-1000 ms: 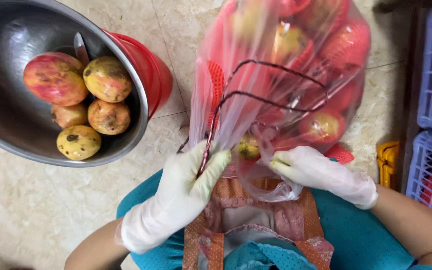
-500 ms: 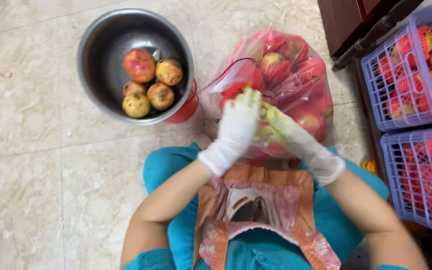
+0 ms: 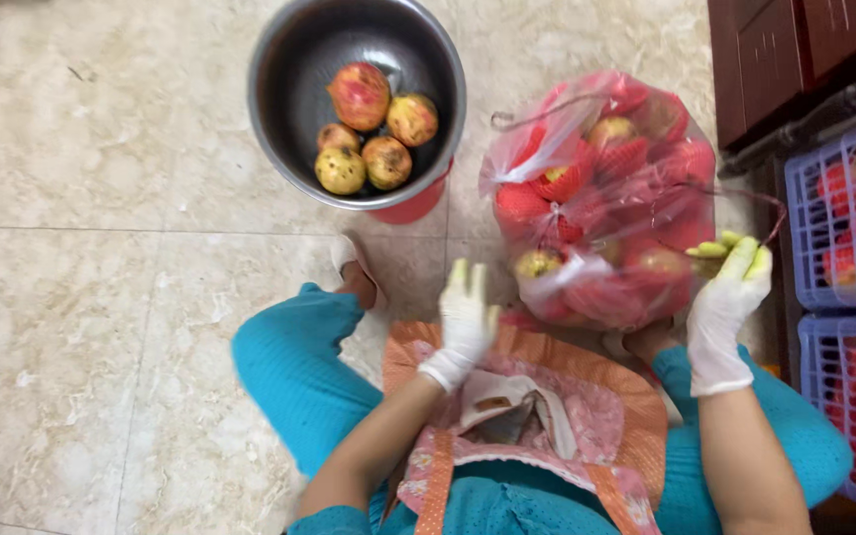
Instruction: The person unpacks a large bag of apples by removing individual protective nets from each fruit and placing the apples into a metal bowl.
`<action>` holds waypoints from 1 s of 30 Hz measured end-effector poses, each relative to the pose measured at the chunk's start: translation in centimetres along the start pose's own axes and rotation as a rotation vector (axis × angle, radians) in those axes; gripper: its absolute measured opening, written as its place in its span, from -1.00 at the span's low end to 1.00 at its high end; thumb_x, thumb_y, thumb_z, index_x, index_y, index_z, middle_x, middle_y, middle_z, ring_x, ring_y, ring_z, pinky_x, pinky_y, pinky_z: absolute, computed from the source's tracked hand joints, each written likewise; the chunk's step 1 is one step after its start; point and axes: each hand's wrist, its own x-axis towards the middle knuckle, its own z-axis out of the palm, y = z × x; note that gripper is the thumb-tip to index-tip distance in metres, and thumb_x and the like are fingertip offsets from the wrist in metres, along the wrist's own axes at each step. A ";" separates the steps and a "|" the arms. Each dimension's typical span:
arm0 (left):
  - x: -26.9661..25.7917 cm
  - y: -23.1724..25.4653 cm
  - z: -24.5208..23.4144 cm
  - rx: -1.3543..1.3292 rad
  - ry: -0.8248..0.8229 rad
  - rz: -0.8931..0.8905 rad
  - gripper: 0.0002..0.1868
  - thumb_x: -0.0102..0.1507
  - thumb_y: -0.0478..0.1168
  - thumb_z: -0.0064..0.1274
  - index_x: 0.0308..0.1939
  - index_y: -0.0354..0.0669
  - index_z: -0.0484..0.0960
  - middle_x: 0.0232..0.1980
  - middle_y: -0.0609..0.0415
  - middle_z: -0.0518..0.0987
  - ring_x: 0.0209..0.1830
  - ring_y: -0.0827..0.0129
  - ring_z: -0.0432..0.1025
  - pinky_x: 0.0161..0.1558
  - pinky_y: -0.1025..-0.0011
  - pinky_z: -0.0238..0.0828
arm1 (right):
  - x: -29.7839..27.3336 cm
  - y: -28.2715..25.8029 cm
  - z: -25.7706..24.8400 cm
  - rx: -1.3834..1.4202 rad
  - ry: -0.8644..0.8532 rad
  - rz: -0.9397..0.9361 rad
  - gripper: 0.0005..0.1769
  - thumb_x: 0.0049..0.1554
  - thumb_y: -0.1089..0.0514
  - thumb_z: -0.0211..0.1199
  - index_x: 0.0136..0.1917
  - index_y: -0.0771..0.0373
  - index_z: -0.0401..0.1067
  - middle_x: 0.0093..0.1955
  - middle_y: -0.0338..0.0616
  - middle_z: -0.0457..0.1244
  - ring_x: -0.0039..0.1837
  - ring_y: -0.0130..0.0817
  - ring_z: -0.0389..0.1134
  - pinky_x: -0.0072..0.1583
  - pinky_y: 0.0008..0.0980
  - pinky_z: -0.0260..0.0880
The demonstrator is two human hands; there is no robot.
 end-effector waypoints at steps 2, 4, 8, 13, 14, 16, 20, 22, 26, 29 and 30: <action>-1.0 -3.0 1.5 0.195 -0.341 -0.150 0.00 0.06 -0.11 0.28 0.53 -0.17 0.16 0.57 -0.31 0.11 0.48 -0.20 0.17 0.33 -0.11 0.16 | 0.3 0.4 0.5 -0.211 0.065 -0.032 -0.72 0.51 0.03 -0.02 0.16 0.25 0.41 -0.07 -0.24 0.37 -0.05 -0.36 0.41 0.00 -0.34 0.39; -3.0 -5.1 2.3 0.194 -0.706 -0.235 0.11 0.04 0.01 0.33 0.57 -0.03 0.05 0.61 -0.30 -0.03 0.51 -0.20 0.04 0.33 -0.12 0.09 | -1.1 1.3 1.6 -0.451 0.033 -0.182 -0.73 0.52 0.12 0.06 0.15 0.31 0.50 -0.02 -0.13 0.35 0.01 -0.30 0.38 0.06 -0.33 0.39; -8.3 -6.0 3.0 0.100 -1.103 -0.122 -0.04 0.17 0.12 0.24 0.55 0.17 0.06 0.61 -0.29 -0.07 0.53 -0.21 0.03 0.41 -0.13 0.01 | -5.3 2.3 3.6 -0.662 -0.095 -0.379 -0.84 0.45 0.24 0.21 0.10 0.38 0.54 0.30 0.07 0.26 0.21 -0.20 0.35 0.20 -0.32 0.39; -8.6 -8.0 6.1 0.238 -0.682 -0.078 -0.21 0.30 -0.01 0.11 0.55 -0.04 0.15 0.44 -0.26 0.27 0.23 -0.10 0.35 0.20 -0.04 0.31 | -5.7 0.8 6.3 -0.834 -0.212 -0.586 -0.87 0.39 0.31 0.35 0.19 0.40 0.53 0.63 0.12 0.08 0.53 0.01 0.24 0.48 -0.13 0.31; -7.8 -8.9 7.0 0.268 -0.461 -0.074 -0.20 0.28 -0.06 0.14 0.54 -0.11 0.18 0.38 -0.20 0.37 0.17 -0.04 0.39 0.15 0.00 0.36 | -5.3 0.3 6.7 -0.847 -0.239 -0.614 -0.87 0.37 0.32 0.37 0.18 0.37 0.54 0.68 0.13 0.06 0.55 0.05 0.22 0.49 -0.10 0.29; -6.1 -11.5 8.7 0.344 -0.377 -0.117 -0.05 0.17 -0.08 0.16 0.59 -0.20 0.13 0.27 -0.14 0.39 0.05 0.02 0.41 0.03 0.05 0.39 | -4.9 -0.8 7.2 -0.844 -0.292 -0.618 -0.81 0.36 0.31 0.38 0.24 0.30 0.56 0.69 0.13 0.04 0.55 0.04 0.21 0.48 -0.06 0.29; -2.6 -17.7 11.9 0.421 -0.604 -0.222 -0.49 0.17 -0.05 0.15 0.14 -0.13 0.41 -0.02 -0.15 0.52 -0.12 -0.03 0.48 -0.09 0.05 0.45 | -4.0 -2.7 6.5 -0.914 -0.395 -0.630 -0.72 0.32 0.31 0.40 0.30 0.20 0.57 0.65 0.09 0.05 0.53 0.02 0.20 0.43 -0.12 0.29; -0.3 -20.7 12.4 0.404 -0.602 -0.276 -0.71 0.21 -0.03 0.13 -0.12 -0.11 0.53 -0.17 -0.14 0.58 -0.21 -0.05 0.52 -0.14 0.04 0.47 | -3.6 -3.7 6.1 -0.950 -0.401 -0.638 -0.75 0.33 0.31 0.43 0.27 0.19 0.58 0.65 0.07 0.07 0.53 -0.01 0.20 0.44 -0.16 0.30; 8.2 -24.7 11.0 0.192 -0.082 -0.204 -0.80 0.13 -0.13 0.07 -0.27 -0.10 0.70 -0.28 -0.16 0.67 -0.27 -0.10 0.56 -0.16 0.02 0.49 | -3.5 -6.8 6.6 -0.908 -0.419 -0.756 -0.76 0.37 0.39 0.40 0.28 0.23 0.59 0.65 0.05 0.03 0.58 -0.01 0.15 0.53 -0.16 0.27; 14.1 -23.0 8.6 -0.005 -0.128 -0.406 -0.68 0.36 0.02 0.09 -0.09 -0.17 0.65 -0.14 -0.26 0.66 -0.08 -0.14 0.54 0.00 0.03 0.48 | -4.5 -9.5 7.2 -0.978 -0.443 -0.833 -0.73 0.27 0.42 0.45 0.22 0.25 0.61 0.65 0.16 0.09 0.51 -0.01 0.19 0.44 -0.16 0.31; 14.9 -21.5 7.6 -0.026 -0.238 -0.455 -0.60 0.37 0.04 0.12 0.04 -0.23 0.61 -0.01 -0.31 0.65 0.06 -0.17 0.53 0.12 0.02 0.46 | -4.8 -10.4 7.8 -0.885 -0.414 -0.818 -0.76 0.31 0.41 0.43 0.22 0.24 0.60 0.63 0.15 0.09 0.50 -0.01 0.20 0.43 -0.20 0.32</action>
